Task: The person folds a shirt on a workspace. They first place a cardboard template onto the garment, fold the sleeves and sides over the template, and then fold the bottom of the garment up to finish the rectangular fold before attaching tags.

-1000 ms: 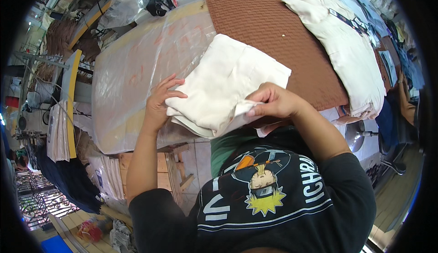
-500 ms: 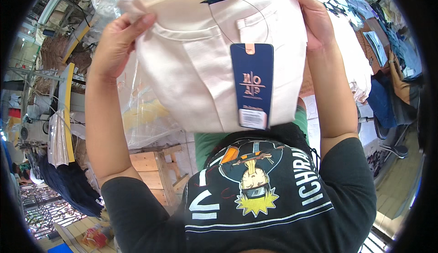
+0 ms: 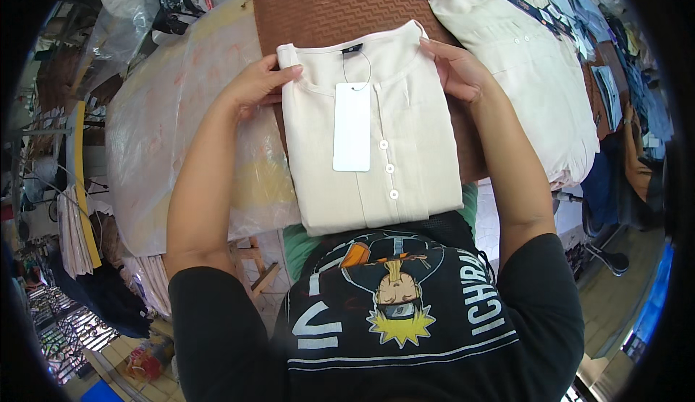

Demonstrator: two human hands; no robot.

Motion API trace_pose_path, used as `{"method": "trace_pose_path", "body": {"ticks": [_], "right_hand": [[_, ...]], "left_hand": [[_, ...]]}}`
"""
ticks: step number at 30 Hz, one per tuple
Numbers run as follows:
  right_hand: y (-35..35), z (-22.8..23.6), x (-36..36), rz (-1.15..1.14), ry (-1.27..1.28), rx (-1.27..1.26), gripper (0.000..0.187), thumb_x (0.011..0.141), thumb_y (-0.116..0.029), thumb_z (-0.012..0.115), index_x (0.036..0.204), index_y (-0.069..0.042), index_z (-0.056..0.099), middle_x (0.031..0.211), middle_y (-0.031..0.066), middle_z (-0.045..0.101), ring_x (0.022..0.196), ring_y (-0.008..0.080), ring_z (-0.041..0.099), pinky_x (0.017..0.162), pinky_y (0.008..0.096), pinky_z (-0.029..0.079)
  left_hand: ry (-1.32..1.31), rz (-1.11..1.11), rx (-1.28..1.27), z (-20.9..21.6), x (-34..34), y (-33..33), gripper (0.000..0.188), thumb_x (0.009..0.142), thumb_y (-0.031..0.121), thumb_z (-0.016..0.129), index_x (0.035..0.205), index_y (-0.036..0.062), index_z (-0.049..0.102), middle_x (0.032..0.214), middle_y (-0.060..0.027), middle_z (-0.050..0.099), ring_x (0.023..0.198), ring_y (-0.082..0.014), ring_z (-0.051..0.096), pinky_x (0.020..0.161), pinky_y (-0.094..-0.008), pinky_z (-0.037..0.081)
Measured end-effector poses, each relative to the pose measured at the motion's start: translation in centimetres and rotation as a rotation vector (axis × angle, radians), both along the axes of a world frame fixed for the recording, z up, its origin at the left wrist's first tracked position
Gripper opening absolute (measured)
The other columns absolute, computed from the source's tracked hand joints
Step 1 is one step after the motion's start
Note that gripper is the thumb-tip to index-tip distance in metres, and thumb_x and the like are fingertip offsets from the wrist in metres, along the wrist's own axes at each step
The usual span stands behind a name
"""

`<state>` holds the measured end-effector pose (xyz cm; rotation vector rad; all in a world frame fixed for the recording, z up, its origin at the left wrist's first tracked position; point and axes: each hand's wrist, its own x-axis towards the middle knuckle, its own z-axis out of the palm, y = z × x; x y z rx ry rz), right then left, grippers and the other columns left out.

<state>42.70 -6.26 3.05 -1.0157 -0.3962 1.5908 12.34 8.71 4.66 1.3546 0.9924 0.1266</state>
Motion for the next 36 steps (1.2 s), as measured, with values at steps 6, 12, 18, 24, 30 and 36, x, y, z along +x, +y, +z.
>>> {"method": "trace_pose_path", "body": {"ticks": [6, 12, 18, 24, 30, 36], "right_hand": [[1.1, 0.9, 1.6, 0.096, -0.365, 0.048, 0.031, 0.088, -0.017, 0.059, 0.117, -0.006, 0.055, 0.103, 0.0024, 0.063, 0.090, 0.0090, 0.061, 0.082, 0.0256, 0.050], [2.6, 0.7, 2.7, 0.206, -0.733, -0.024, 0.030, 0.084, -0.020, 0.066, 0.110, -0.007, 0.062, 0.092, -0.0016, 0.065, 0.082, 0.0070, 0.060, 0.077, 0.0226, 0.047], [2.4, 0.9, 2.9, 0.206, -0.886, -0.067, 0.029, 0.080, -0.020, 0.070, 0.106, -0.008, 0.065, 0.089, -0.0017, 0.065, 0.080, 0.0069, 0.060, 0.074, 0.0235, 0.047], [1.9, 0.6, 2.8, 0.172, -0.975, -0.074, 0.030, 0.079, -0.023, 0.070, 0.104, -0.007, 0.066, 0.086, -0.0014, 0.065, 0.079, 0.0076, 0.059, 0.073, 0.0234, 0.046], [1.5, -0.2, 2.3, 0.085, -1.182, -0.061, 0.032, 0.079, -0.027, 0.069, 0.104, -0.007, 0.066, 0.087, -0.0001, 0.065, 0.078, 0.0093, 0.058, 0.072, 0.0250, 0.046], [-6.2, 4.5, -2.7, -0.271, -1.540, 0.131, 0.032, 0.082, -0.029, 0.067, 0.104, -0.005, 0.066, 0.088, 0.0008, 0.064, 0.078, 0.0092, 0.057, 0.068, 0.0241, 0.045]], "left_hand": [[-0.071, -0.085, 0.056, 0.5, 0.4, 2.3, 0.054, 0.080, 0.032, 0.072, 0.123, 0.0085, 0.050, 0.113, -0.0041, 0.060, 0.102, -0.0138, 0.057, 0.093, -0.0323, 0.044], [0.060, -0.255, 0.143, 1.5, 1.3, 3.9, 0.052, 0.077, 0.028, 0.074, 0.121, 0.0084, 0.053, 0.111, -0.0031, 0.060, 0.101, -0.0122, 0.056, 0.089, -0.0286, 0.044], [0.074, -0.363, 0.262, 1.4, 2.0, 4.3, 0.043, 0.078, 0.029, 0.072, 0.113, 0.0082, 0.059, 0.104, -0.0012, 0.063, 0.094, -0.0105, 0.057, 0.086, -0.0260, 0.043], [0.123, -0.346, 0.325, 0.4, 2.4, 4.7, 0.035, 0.081, 0.032, 0.069, 0.107, 0.0078, 0.063, 0.095, 0.0006, 0.065, 0.088, -0.0089, 0.057, 0.084, -0.0247, 0.043], [0.079, -0.307, 0.430, -0.5, 2.5, 4.6, 0.042, 0.084, 0.032, 0.066, 0.117, 0.0075, 0.059, 0.105, -0.0029, 0.063, 0.096, -0.0110, 0.057, 0.088, -0.0251, 0.042], [-0.011, 0.096, 0.786, 1.0, -1.3, -2.0, 0.050, 0.085, 0.035, 0.065, 0.123, 0.0062, 0.055, 0.112, -0.0063, 0.060, 0.101, -0.0143, 0.055, 0.088, -0.0282, 0.042]]}}
